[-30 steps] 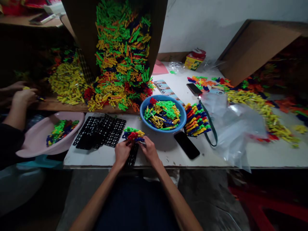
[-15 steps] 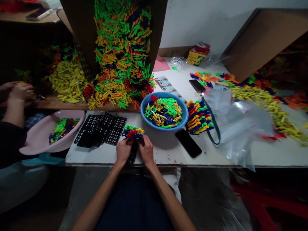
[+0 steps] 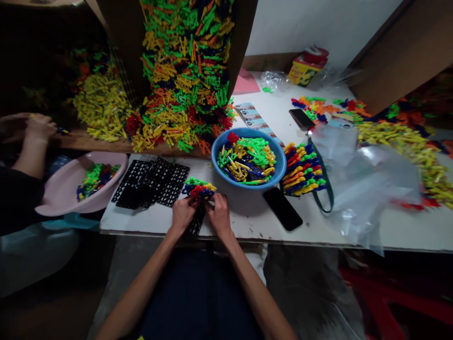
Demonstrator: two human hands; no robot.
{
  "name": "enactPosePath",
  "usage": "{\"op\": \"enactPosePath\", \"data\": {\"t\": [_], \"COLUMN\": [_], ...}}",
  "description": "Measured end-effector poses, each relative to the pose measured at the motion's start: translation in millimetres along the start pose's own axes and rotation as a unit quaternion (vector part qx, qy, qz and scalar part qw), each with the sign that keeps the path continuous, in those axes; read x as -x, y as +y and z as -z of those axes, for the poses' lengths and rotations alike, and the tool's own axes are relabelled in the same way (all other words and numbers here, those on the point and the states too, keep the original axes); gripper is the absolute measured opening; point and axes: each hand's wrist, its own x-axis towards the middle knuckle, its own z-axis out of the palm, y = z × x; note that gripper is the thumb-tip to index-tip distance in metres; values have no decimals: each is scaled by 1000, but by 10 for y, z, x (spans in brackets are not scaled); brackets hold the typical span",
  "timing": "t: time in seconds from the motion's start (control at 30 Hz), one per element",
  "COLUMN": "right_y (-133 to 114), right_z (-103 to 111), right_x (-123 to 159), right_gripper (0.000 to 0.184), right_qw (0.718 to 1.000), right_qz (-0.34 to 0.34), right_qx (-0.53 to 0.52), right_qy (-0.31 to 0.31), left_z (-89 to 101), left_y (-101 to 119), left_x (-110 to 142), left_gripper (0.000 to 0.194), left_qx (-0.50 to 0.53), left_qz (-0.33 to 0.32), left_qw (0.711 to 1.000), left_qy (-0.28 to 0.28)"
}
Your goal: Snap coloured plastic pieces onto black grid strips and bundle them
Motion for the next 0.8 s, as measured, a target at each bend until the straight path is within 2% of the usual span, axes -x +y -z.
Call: {"op": "enactPosePath", "data": {"t": [0.17, 0.37, 0.63, 0.8], "right_y": [-11, -7, -10, -20], "right_z": [5, 11, 8, 16], "right_x": [-22, -20, -25, -27], "right_gripper": [14, 16, 15, 15], "right_qw": [1000, 999, 1000, 999], "right_qz": [-22, -34, -28, -37], "right_qx": [3, 0, 0, 1], "right_qy": [-4, -11, -6, -11], "left_z": [-9, -26, -30, -38], "left_y": [-20, -2, -2, -33], "left_x": [-1, 42, 60, 35], "left_gripper": [30, 31, 34, 37], "left_qx": [8, -84, -82, -104], "left_qz": [-12, -35, -12, -22], "left_qw": [1000, 996, 996, 994], "left_qy": [-5, 13, 23, 31]}}
